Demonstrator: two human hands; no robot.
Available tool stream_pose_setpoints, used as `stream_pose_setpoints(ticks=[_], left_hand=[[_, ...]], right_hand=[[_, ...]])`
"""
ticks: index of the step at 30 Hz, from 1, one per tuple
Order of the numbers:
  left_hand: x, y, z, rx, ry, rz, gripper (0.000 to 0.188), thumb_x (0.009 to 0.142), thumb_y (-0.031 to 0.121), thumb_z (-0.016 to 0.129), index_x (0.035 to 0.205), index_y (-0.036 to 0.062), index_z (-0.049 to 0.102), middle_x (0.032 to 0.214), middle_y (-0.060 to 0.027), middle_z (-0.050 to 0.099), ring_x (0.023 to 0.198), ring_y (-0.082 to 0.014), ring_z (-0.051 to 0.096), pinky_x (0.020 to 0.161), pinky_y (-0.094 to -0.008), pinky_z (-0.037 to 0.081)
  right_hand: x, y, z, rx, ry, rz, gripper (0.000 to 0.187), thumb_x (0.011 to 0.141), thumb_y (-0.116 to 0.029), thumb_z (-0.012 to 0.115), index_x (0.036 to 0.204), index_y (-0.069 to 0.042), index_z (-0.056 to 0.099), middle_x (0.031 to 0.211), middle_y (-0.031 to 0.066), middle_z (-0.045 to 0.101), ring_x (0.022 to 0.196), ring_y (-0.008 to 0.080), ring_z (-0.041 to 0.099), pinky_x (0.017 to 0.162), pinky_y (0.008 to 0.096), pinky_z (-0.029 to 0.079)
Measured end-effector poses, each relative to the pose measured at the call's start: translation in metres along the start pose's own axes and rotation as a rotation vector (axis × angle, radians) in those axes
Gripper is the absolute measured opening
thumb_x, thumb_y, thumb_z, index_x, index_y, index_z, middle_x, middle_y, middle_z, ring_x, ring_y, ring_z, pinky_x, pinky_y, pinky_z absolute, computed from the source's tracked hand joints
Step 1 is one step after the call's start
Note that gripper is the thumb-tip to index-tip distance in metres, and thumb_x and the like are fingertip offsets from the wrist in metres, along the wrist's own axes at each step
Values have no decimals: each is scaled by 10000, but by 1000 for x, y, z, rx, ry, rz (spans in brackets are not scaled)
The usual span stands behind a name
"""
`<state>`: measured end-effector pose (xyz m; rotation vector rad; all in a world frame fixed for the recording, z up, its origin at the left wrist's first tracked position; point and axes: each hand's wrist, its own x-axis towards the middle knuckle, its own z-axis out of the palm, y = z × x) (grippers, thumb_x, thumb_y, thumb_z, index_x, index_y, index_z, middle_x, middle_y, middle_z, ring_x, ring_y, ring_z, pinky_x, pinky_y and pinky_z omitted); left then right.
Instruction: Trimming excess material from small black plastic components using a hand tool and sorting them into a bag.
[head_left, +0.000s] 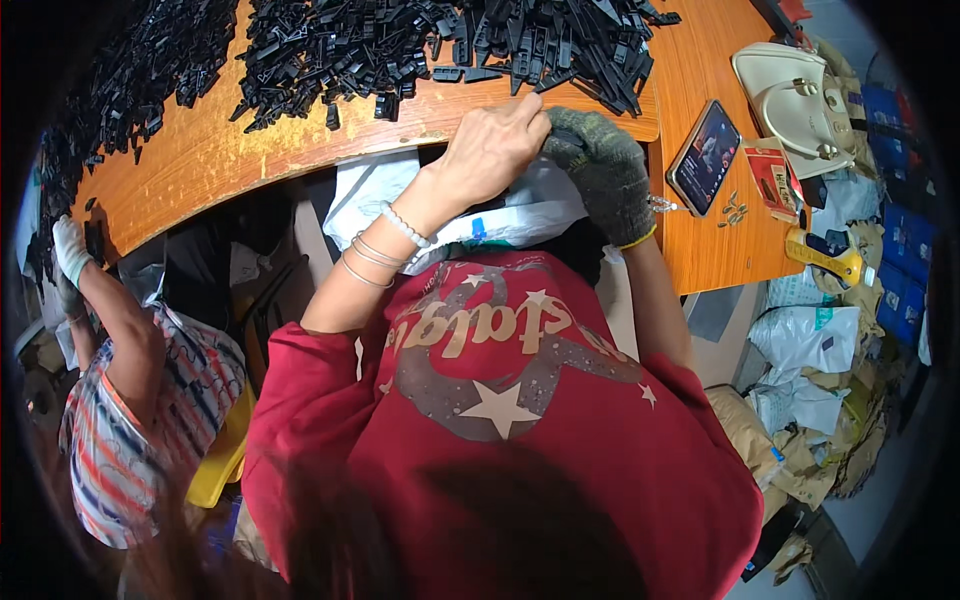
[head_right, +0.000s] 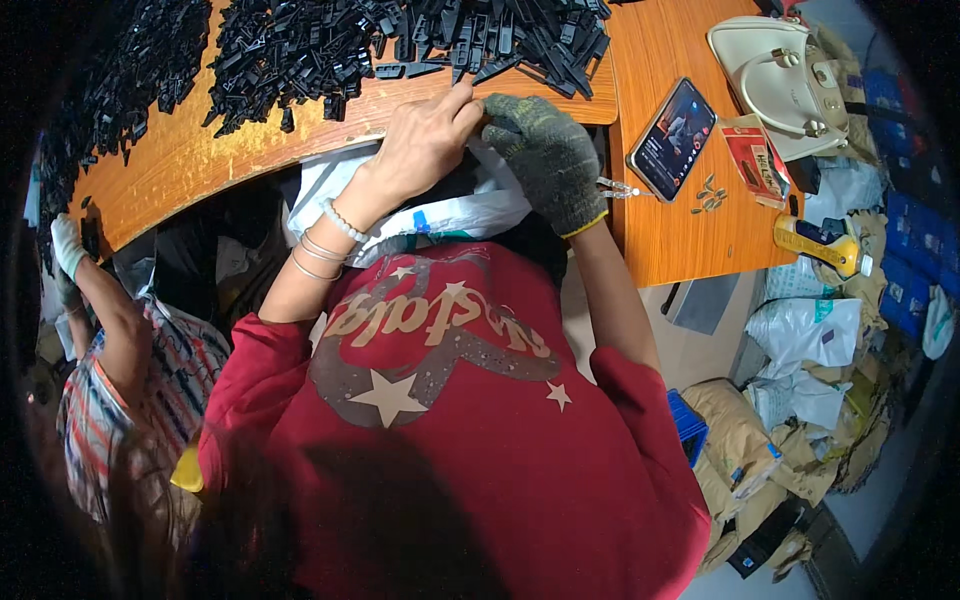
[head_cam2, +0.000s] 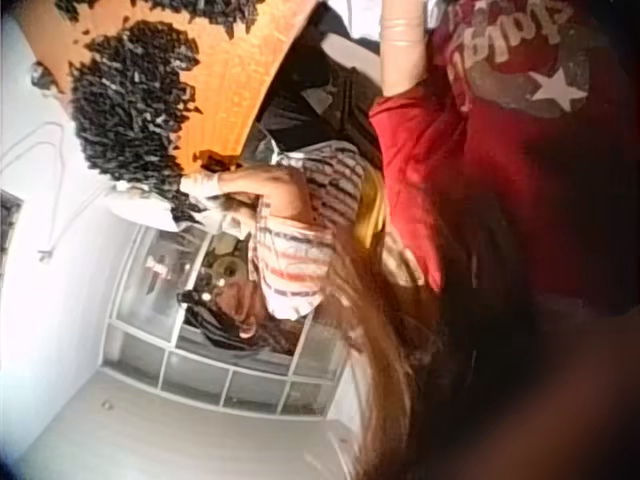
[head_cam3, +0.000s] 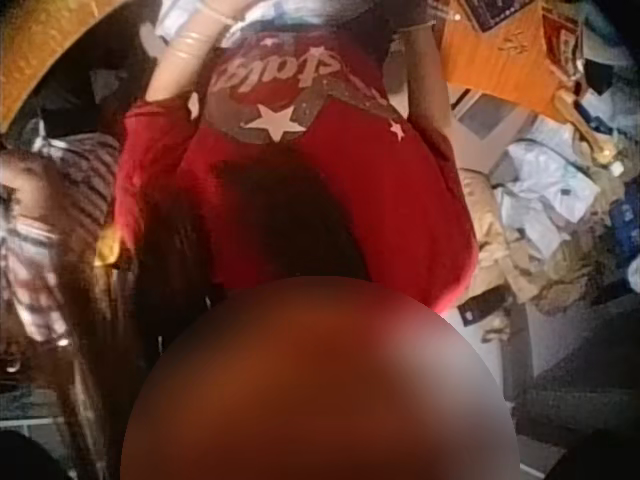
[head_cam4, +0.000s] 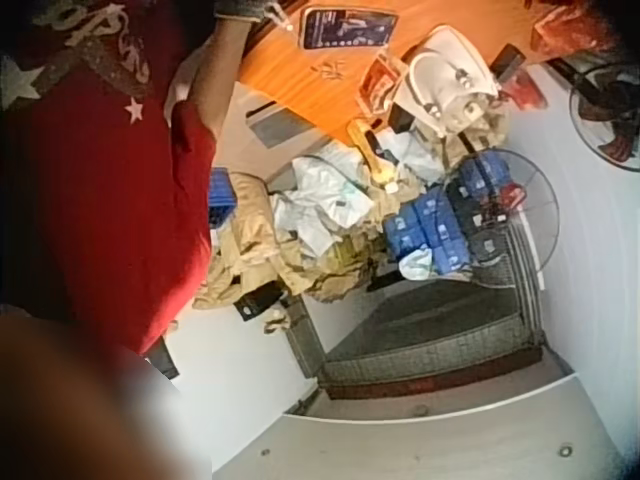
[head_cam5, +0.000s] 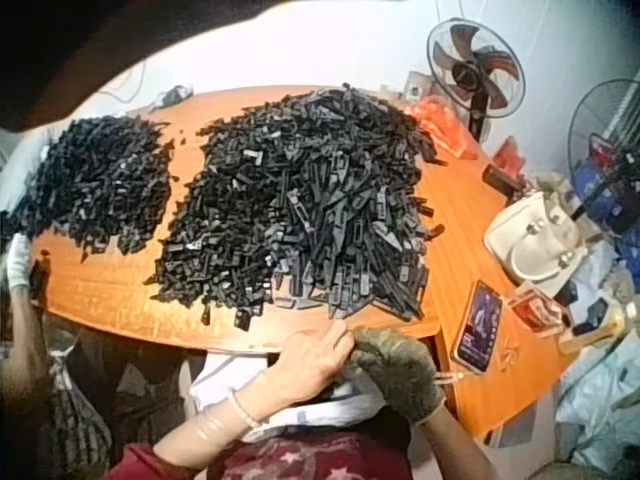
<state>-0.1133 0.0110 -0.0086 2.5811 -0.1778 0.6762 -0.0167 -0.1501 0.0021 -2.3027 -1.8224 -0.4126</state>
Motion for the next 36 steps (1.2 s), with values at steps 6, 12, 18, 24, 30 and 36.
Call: stream_pose_setpoints(ticks=[6, 12, 18, 24, 30, 36], left_hand=[[-12, -15, -14, -84, 129, -121, 113, 788, 77, 614, 884, 32, 577, 852, -130, 537, 634, -327, 595, 536, -406, 479], [-11, -38, -30, -39, 203, -335, 146, 824, 37, 615, 963, 5, 586, 919, -156, 562, 756, -356, 607, 641, -402, 490], [-1, -35, -23, 118, 175, -280, 181, 844, 150, 634, 973, 24, 615, 915, -137, 563, 736, -336, 623, 619, -396, 498], [22, -43, -6, 216, 92, -254, 170, 872, 179, 598, 888, 19, 653, 848, -130, 565, 659, -323, 613, 572, -393, 488], [19, -37, -14, 137, 158, -282, 142, 853, 158, 613, 895, 24, 636, 849, -128, 568, 696, -310, 620, 584, -378, 489], [-11, -53, -52, -62, 514, -427, 63, 818, 29, 617, 871, -1, 601, 824, -139, 609, 699, -311, 619, 607, -355, 484]], right_hand=[[0, 1, 8, 194, -3, 81, 272, 822, -264, 630, 1042, -104, 653, 994, 47, 637, 846, 204, 597, 712, 334, 490], [2, 0, -3, 143, 16, -4, 240, 773, -235, 651, 1002, -170, 683, 1148, 21, 635, 919, 220, 614, 759, 343, 509], [-3, -2, 5, 4, 15, -17, 340, 750, -363, 665, 1056, -213, 652, 1192, 1, 607, 965, 219, 596, 786, 352, 486], [-4, 1, 13, 51, -12, 18, 351, 754, -364, 669, 1070, -210, 667, 1192, 11, 610, 988, 224, 593, 799, 369, 487], [-7, 1, 19, 15, 17, 25, 342, 756, -348, 666, 1067, -206, 673, 1192, 15, 613, 1026, 228, 593, 813, 369, 490], [-4, 5, 11, 113, 19, 32, 256, 751, -227, 653, 999, -169, 677, 1173, 46, 623, 981, 248, 608, 799, 369, 497]])
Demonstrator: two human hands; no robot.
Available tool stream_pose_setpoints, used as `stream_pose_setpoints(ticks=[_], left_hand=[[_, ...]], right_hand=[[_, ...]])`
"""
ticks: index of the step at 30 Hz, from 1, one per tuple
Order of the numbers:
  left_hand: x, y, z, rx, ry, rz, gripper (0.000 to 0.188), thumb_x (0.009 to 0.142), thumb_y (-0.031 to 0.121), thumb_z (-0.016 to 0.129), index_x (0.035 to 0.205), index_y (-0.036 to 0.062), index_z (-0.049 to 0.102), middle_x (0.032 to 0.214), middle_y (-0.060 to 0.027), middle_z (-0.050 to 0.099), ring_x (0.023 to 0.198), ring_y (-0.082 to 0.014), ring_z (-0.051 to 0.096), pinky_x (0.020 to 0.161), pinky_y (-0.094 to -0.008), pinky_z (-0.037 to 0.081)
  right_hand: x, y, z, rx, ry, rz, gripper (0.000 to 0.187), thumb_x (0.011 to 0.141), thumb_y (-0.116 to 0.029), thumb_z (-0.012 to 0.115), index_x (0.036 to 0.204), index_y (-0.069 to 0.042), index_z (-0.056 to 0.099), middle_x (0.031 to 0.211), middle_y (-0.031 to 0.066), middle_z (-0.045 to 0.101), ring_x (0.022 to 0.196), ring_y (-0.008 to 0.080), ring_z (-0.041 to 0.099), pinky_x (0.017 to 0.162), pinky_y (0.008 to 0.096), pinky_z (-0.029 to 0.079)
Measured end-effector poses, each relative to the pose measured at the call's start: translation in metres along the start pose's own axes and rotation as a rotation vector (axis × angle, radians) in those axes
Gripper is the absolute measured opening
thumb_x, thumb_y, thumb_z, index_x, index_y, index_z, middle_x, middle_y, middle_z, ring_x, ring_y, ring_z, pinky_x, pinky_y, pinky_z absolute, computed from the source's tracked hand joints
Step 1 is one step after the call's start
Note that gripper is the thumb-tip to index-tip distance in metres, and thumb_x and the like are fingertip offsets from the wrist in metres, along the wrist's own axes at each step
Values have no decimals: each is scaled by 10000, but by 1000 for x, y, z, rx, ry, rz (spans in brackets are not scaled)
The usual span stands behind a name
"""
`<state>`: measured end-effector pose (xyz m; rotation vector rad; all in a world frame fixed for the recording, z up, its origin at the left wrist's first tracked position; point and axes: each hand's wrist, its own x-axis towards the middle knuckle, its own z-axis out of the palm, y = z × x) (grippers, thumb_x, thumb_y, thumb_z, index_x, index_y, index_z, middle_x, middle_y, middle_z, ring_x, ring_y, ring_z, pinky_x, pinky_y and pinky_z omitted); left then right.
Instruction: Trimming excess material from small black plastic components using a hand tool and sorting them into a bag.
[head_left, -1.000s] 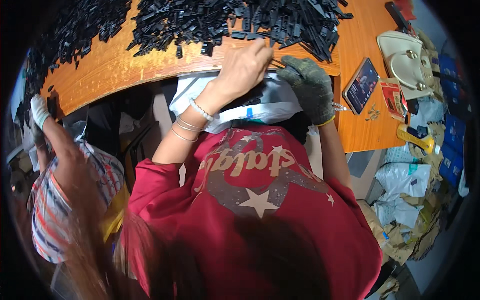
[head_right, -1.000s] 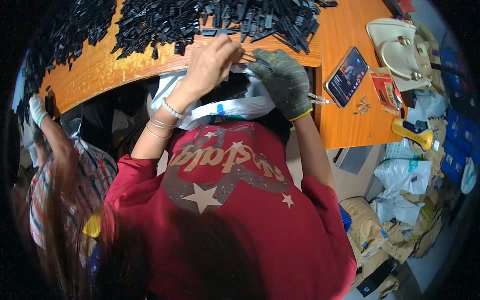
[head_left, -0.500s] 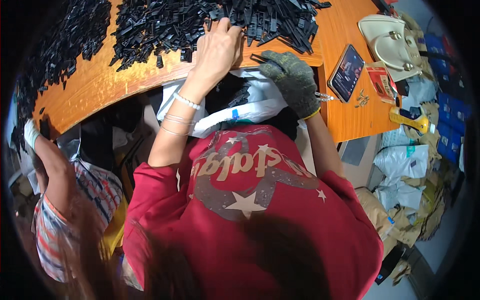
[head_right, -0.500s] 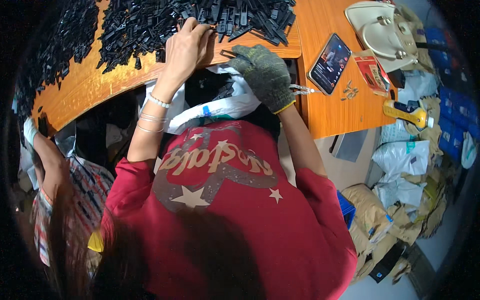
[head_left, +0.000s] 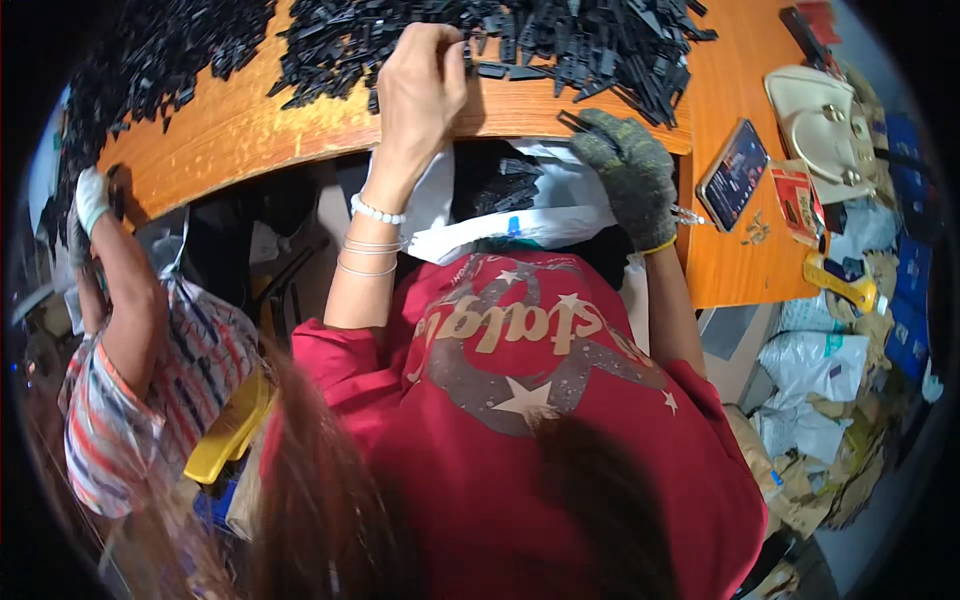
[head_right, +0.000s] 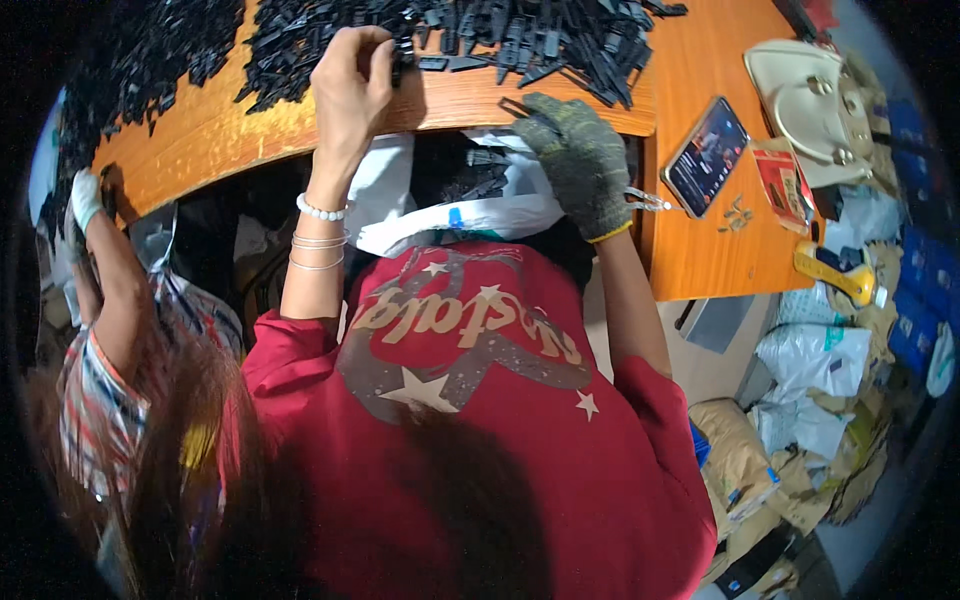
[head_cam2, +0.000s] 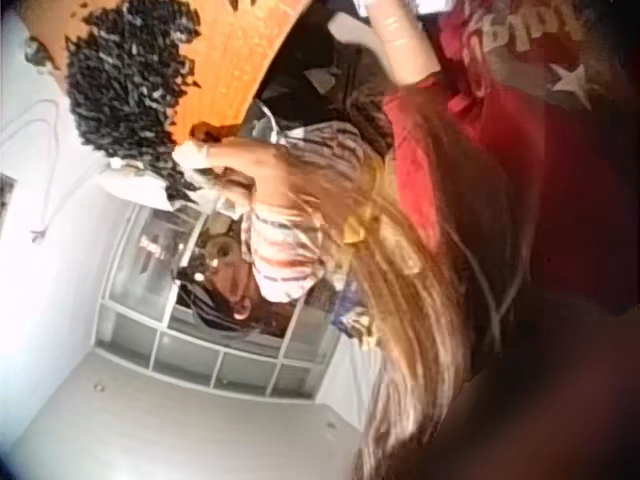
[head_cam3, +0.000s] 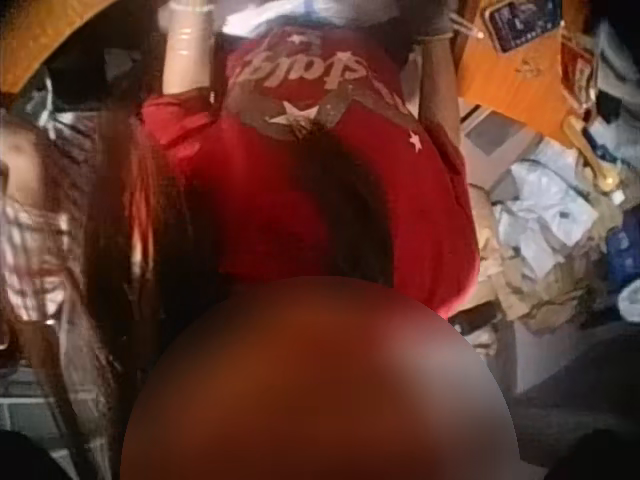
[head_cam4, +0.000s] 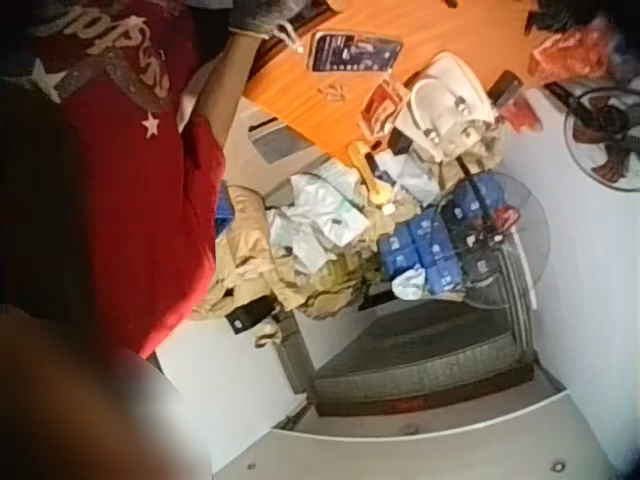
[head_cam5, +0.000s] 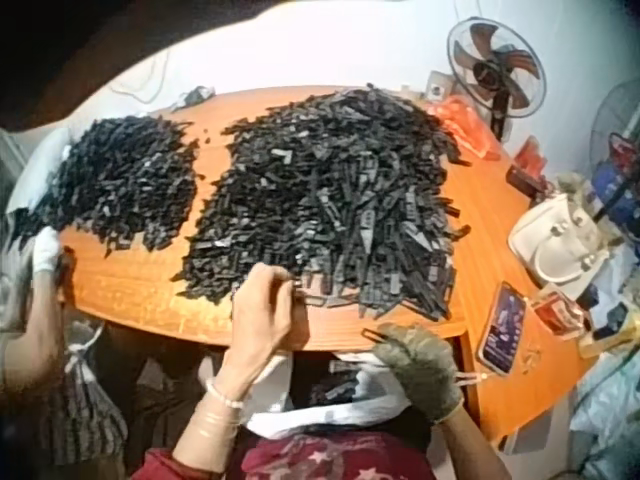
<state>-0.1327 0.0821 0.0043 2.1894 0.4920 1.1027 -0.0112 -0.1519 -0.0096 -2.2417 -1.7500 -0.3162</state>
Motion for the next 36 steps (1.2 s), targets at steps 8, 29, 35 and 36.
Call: stream_pose_setpoints(ticks=[8, 29, 35, 36], left_hand=[[-18, -12, -28, 230, -127, 23, 72, 816, 100, 631, 855, 40, 635, 789, -105, 582, 655, -306, 608, 569, -381, 477], [-39, 7, 23, -98, -505, 63, 159, 817, 90, 644, 943, 8, 596, 873, -116, 525, 800, -306, 580, 702, -384, 458], [-40, 8, 24, -79, -505, 49, 141, 820, 89, 638, 938, 22, 603, 869, -115, 528, 797, -303, 580, 702, -387, 455], [-40, 8, 24, -86, -506, 50, 141, 820, 89, 638, 938, 22, 603, 869, -115, 528, 797, -303, 580, 702, -387, 455]], right_hand=[[9, -8, -4, 13, -12, 36, 244, 737, -186, 688, 979, -155, 691, 1124, 56, 635, 966, 243, 622, 791, 358, 516], [29, -6, -19, 48, -152, -106, 271, 752, -174, 651, 1020, -196, 686, 1133, 35, 643, 953, 250, 633, 779, 370, 507], [41, 2, -28, 59, -252, -118, 278, 720, -83, 636, 974, -178, 697, 1093, 53, 657, 951, 267, 634, 783, 380, 512], [44, 4, -31, 42, -266, -143, 277, 718, -79, 637, 972, -173, 697, 1091, 56, 656, 953, 269, 630, 783, 381, 512]])
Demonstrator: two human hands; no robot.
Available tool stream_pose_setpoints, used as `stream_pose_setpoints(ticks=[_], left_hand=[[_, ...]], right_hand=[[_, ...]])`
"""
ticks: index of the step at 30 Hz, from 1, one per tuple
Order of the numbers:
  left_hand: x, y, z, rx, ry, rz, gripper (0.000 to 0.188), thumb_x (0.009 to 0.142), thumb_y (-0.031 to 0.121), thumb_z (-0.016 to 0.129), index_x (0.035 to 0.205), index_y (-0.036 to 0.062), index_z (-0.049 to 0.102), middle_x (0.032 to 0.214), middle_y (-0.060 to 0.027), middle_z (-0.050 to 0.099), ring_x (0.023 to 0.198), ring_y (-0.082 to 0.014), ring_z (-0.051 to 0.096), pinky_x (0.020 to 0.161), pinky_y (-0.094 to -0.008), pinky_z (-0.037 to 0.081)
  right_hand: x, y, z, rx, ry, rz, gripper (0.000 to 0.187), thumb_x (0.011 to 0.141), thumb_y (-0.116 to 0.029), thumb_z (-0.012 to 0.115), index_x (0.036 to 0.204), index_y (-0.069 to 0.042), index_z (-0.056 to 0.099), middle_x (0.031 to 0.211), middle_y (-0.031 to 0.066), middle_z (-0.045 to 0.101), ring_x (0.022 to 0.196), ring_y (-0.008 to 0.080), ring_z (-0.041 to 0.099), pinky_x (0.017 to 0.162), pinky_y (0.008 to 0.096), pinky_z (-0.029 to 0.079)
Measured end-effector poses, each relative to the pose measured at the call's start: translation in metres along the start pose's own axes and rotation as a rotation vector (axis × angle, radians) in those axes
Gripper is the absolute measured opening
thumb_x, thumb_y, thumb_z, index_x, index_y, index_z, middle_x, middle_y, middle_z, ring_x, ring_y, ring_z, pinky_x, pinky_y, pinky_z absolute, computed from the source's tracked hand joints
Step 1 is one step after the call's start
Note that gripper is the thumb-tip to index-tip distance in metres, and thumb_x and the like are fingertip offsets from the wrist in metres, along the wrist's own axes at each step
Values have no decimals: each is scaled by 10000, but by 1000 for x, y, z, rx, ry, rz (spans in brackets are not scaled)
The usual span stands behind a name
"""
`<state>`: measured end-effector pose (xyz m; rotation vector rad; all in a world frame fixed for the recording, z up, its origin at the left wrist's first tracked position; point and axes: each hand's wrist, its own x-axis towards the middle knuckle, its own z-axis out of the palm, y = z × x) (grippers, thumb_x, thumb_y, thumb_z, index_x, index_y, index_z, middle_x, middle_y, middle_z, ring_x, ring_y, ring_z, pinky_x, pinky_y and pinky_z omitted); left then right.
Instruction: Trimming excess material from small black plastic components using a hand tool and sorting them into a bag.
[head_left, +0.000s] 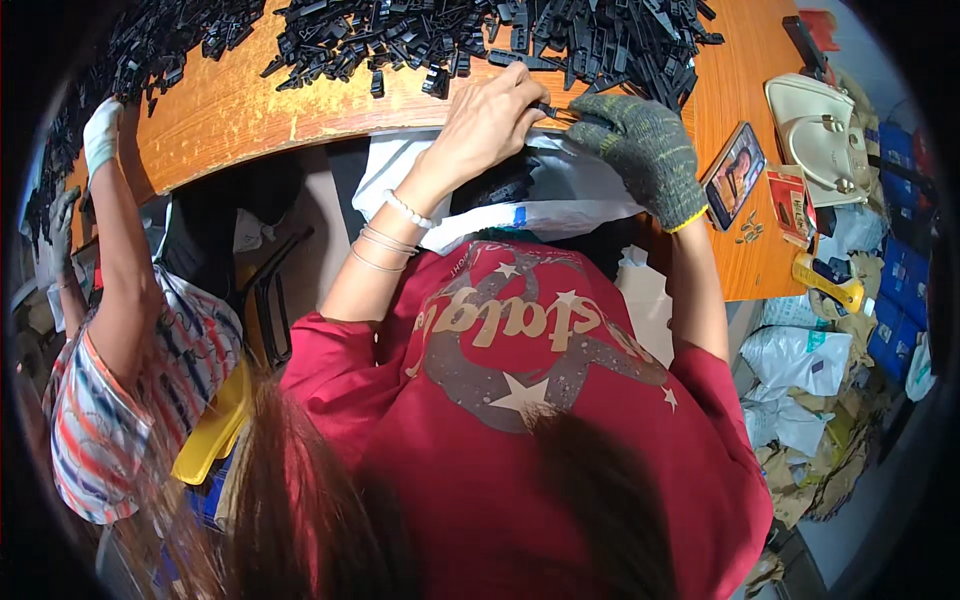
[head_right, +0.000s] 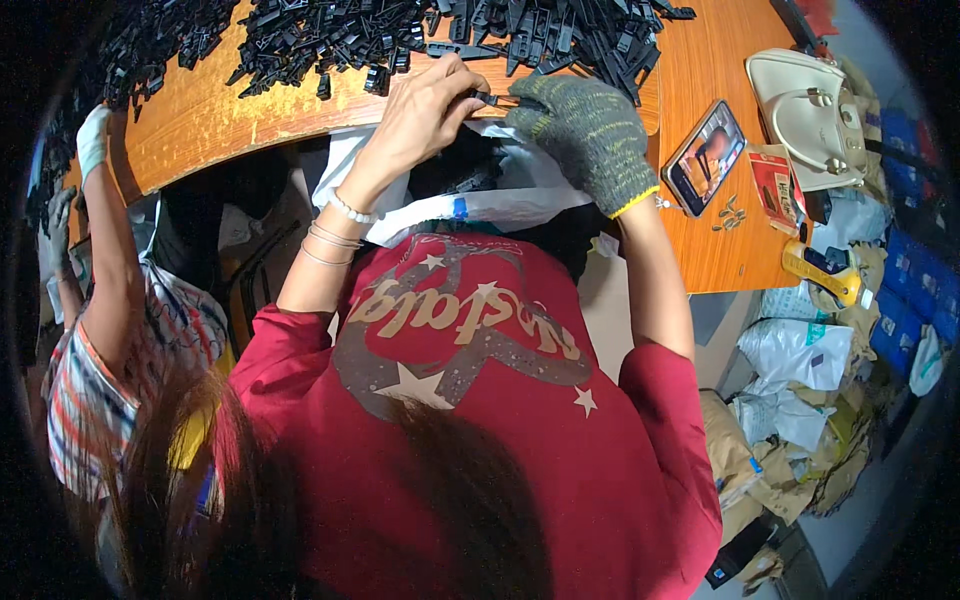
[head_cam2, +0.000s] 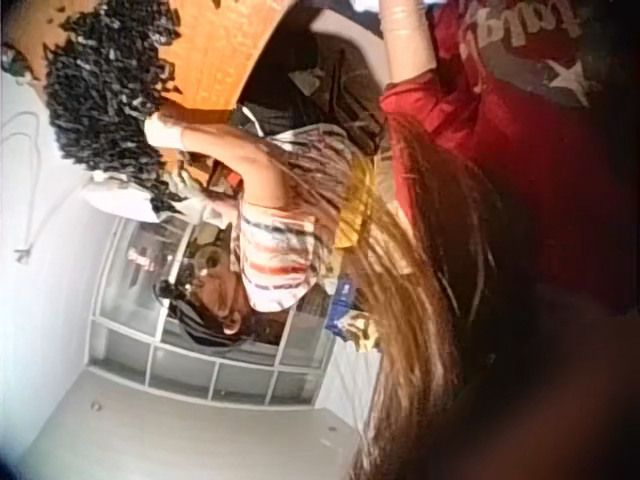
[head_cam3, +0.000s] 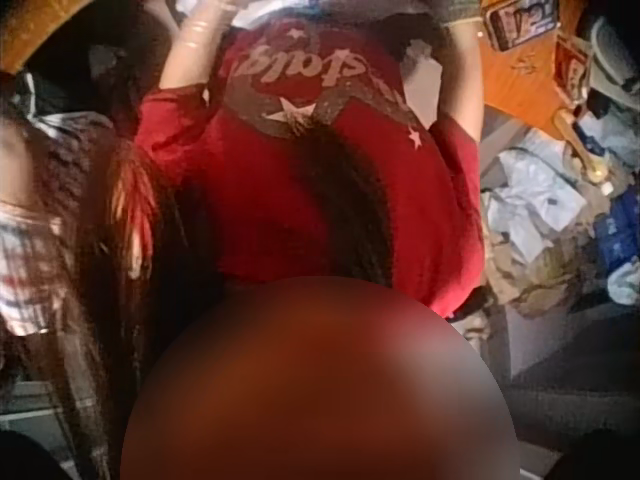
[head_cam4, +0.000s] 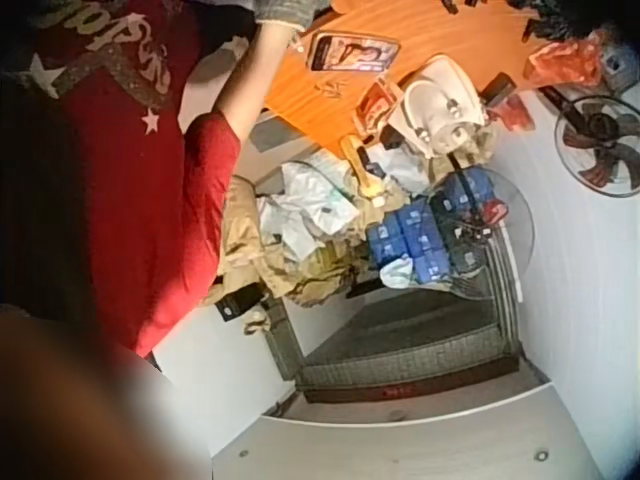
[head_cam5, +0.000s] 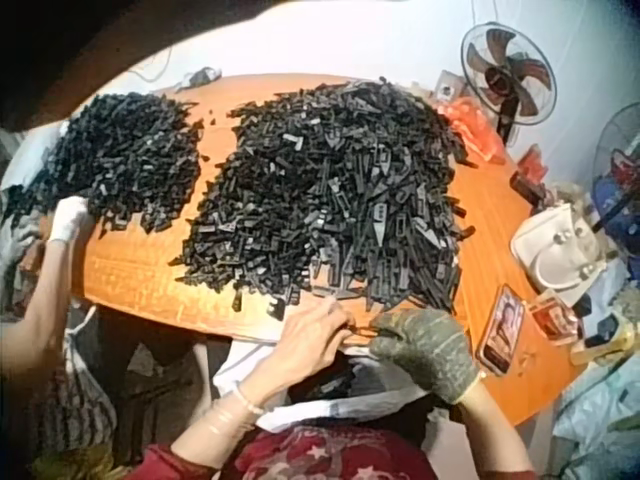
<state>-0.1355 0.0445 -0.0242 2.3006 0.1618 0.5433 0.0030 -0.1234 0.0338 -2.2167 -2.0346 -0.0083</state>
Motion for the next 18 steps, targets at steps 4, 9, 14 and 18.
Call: stream_pose_setpoints(ticks=[4, 9, 14, 18], left_hand=[[0, -1, 1, 5, 41, 63, 147, 821, 103, 646, 944, 32, 611, 887, -98, 556, 790, -289, 597, 687, -372, 465], [-1, 0, -2, -8, 32, 28, 156, 786, 97, 663, 912, 25, 605, 878, -111, 539, 726, -332, 586, 628, -406, 462], [2, 4, -3, -77, 8, 5, 165, 736, 30, 654, 873, 5, 566, 866, -138, 522, 750, -354, 571, 632, -427, 446], [3, 3, -2, -109, 36, 44, 171, 719, 9, 643, 864, 8, 551, 855, -149, 515, 750, -363, 563, 627, -433, 438]], right_hand=[[15, -1, -8, -74, -28, -49, 192, 748, -117, 637, 936, -138, 666, 970, 76, 650, 887, 275, 625, 728, 381, 508], [32, -33, -1, -196, 123, -4, 205, 766, -242, 607, 899, -90, 636, 811, 121, 639, 675, 271, 626, 583, 395, 484], [45, -35, 2, -25, -89, 85, 210, 798, -247, 602, 919, -81, 644, 848, 130, 649, 786, 296, 639, 690, 418, 504], [51, -26, -8, 28, -138, 62, 182, 790, -250, 618, 837, -79, 659, 780, 127, 652, 719, 296, 647, 622, 416, 512]])
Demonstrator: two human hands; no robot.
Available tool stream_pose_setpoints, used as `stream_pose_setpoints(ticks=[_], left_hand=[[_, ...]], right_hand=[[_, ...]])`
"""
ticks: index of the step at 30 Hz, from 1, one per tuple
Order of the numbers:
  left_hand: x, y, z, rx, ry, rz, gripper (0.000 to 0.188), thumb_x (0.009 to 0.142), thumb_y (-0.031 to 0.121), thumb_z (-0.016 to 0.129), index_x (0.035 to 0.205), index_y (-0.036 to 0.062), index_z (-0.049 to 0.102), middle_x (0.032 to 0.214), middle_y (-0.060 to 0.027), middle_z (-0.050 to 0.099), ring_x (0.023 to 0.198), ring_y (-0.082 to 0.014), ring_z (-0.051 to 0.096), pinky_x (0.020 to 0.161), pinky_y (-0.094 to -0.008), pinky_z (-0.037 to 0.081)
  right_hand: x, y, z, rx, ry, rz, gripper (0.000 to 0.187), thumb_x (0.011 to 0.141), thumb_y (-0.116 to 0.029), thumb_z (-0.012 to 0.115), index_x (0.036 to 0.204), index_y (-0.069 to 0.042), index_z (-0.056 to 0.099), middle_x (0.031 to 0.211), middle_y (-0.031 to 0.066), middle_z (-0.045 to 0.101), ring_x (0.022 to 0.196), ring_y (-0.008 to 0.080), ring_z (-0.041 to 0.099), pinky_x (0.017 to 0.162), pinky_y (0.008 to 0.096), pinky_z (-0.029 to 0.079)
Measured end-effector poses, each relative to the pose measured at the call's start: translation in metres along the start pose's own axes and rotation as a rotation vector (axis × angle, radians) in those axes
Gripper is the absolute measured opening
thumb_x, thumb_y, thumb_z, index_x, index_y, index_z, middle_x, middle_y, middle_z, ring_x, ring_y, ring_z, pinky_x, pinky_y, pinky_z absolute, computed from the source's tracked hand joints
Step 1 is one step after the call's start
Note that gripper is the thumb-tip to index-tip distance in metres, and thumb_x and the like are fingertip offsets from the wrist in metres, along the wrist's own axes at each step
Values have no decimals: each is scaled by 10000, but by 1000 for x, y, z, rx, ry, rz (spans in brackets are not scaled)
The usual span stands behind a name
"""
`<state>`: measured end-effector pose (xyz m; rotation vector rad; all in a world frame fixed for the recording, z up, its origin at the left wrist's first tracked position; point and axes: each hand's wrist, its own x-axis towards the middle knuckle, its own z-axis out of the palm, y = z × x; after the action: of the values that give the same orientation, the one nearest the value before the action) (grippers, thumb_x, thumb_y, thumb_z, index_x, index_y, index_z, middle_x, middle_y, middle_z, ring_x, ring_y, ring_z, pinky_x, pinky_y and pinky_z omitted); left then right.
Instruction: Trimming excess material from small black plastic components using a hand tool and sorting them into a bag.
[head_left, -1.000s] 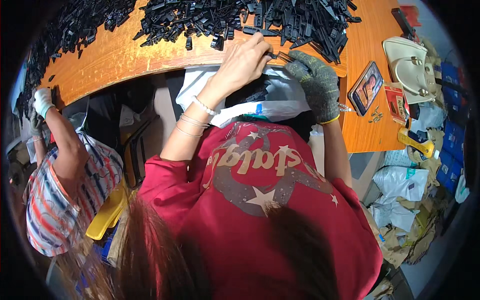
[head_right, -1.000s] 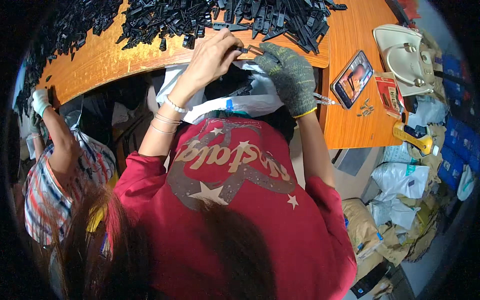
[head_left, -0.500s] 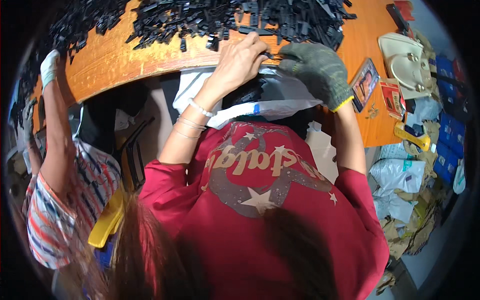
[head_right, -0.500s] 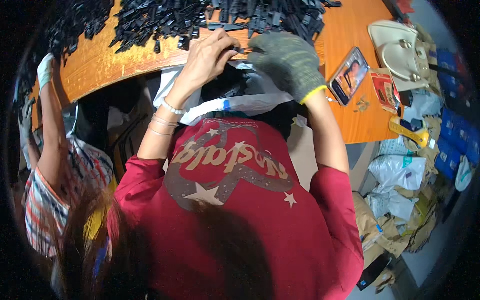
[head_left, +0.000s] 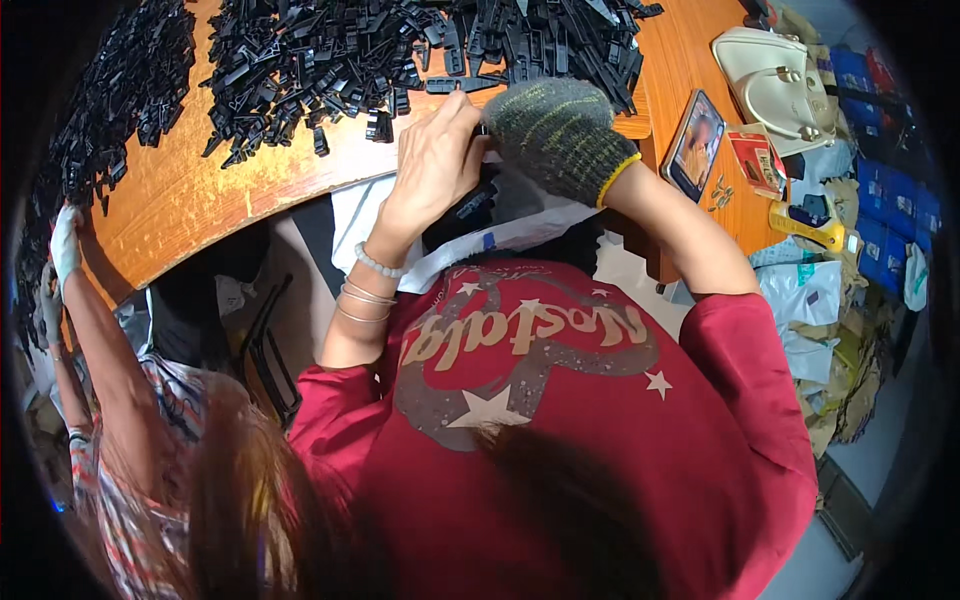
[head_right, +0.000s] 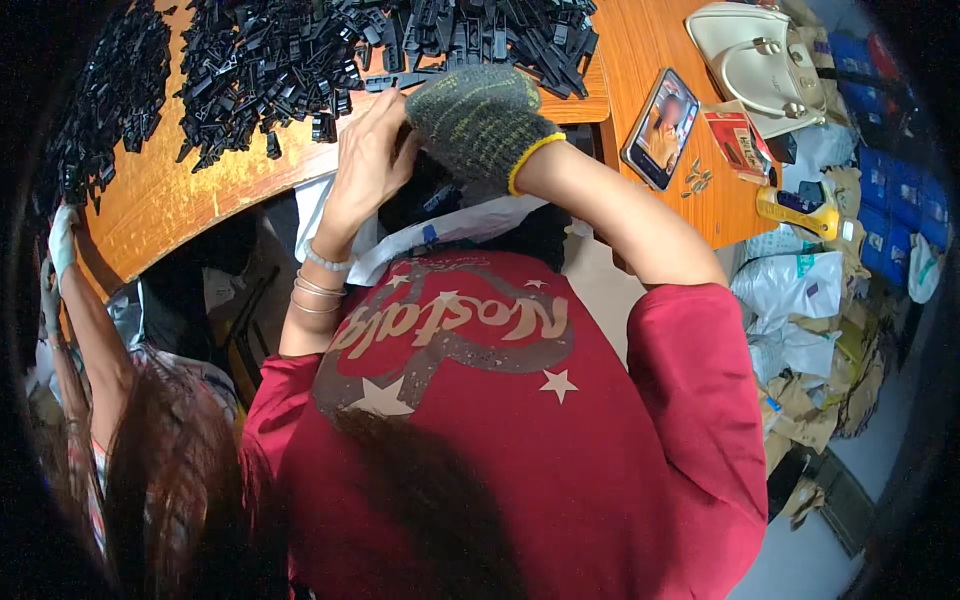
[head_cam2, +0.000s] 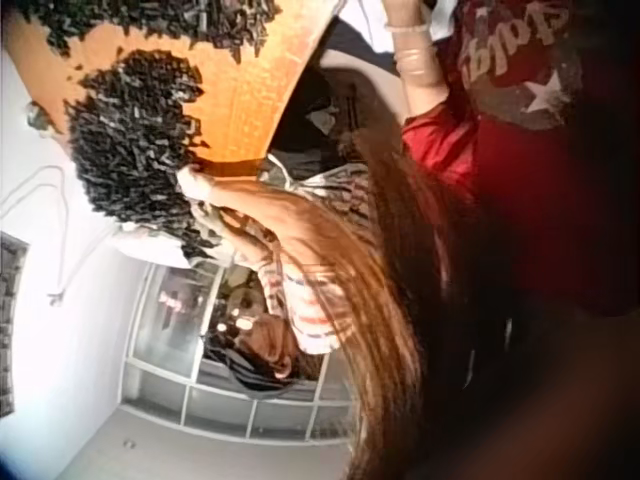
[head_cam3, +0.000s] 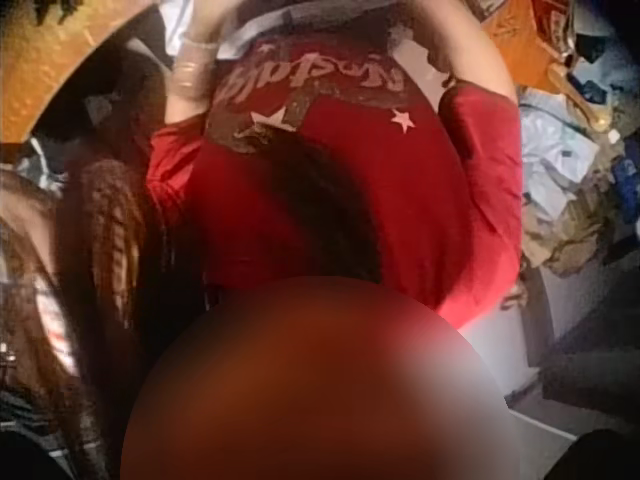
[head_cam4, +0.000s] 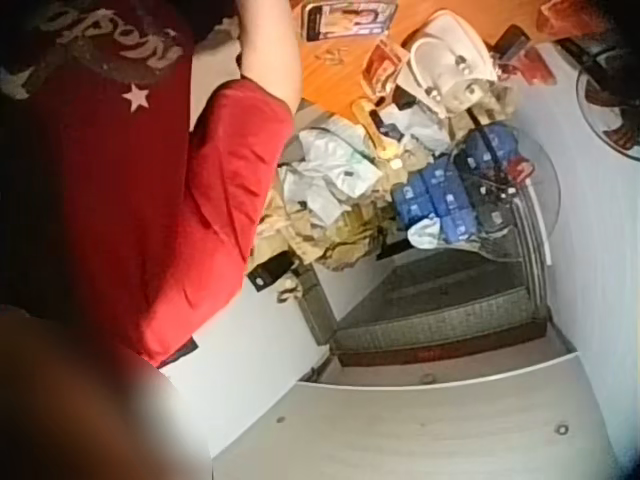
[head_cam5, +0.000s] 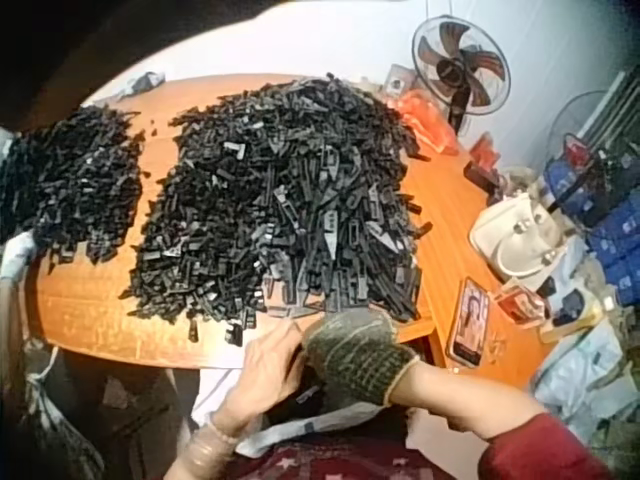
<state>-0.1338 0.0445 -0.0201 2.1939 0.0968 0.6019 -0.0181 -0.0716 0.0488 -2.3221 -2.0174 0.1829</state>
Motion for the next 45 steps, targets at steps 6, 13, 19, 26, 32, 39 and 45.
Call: stream_pose_setpoints(ticks=[6, 13, 19, 26, 32, 39, 45], left_hand=[[3, 6, 0, -1, -16, -52, 190, 736, -8, 633, 900, -12, 537, 825, -156, 506, 741, -368, 555, 640, -403, 442], [-5, 1, -3, 3, 70, -57, 171, 762, 38, 644, 907, -2, 564, 868, -123, 535, 769, -315, 570, 688, -377, 450], [-23, 14, -26, -967, -122, -423, 131, 901, 83, 584, 953, -36, 576, 764, -107, 632, 713, -184, 662, 562, -258, 533], [-23, 25, -12, -1239, -109, -558, 153, 885, 76, 626, 955, -56, 592, 775, -148, 656, 648, -199, 665, 562, -262, 552], [-19, 34, -4, -963, -65, -576, 179, 831, 91, 704, 852, -19, 564, 677, -79, 626, 531, -125, 609, 491, -220, 479], [17, 11, 12, -16, 160, -173, 253, 781, 223, 724, 772, -16, 642, 771, -126, 608, 665, -252, 609, 586, -363, 466], [45, 15, 33, 402, 240, -107, 299, 811, 280, 676, 737, -4, 619, 761, -169, 621, 644, -355, 613, 563, -439, 472]], right_hand=[[-1, 1, -6, -153, 119, -38, 222, 718, -284, 676, 770, -69, 656, 714, 122, 649, 662, 308, 647, 557, 416, 517], [-20, 0, 12, -270, 144, -118, 162, 813, -217, 605, 952, -152, 654, 1021, 42, 643, 859, 203, 640, 684, 335, 511], [-59, -9, 9, 305, 427, -24, 274, 742, -114, 606, 995, -183, 687, 1061, 29, 648, 911, 211, 641, 745, 344, 521], [-73, -20, 11, 690, 283, 192, 329, 734, -61, 599, 1041, -149, 680, 1070, 71, 651, 896, 264, 639, 758, 361, 520], [-74, -23, 12, 747, 180, 349, 282, 766, -51, 589, 1019, -128, 687, 1084, 70, 652, 862, 222, 648, 699, 305, 531], [-91, -23, 19, 1085, 415, 404, 267, 886, -117, 552, 1119, -19, 638, 792, 13, 611, 584, 61, 535, 490, 198, 407], [-91, -25, 19, 1144, 426, 570, 264, 930, -171, 510, 1084, -8, 649, 721, 1, 568, 567, 57, 514, 468, 206, 388]])
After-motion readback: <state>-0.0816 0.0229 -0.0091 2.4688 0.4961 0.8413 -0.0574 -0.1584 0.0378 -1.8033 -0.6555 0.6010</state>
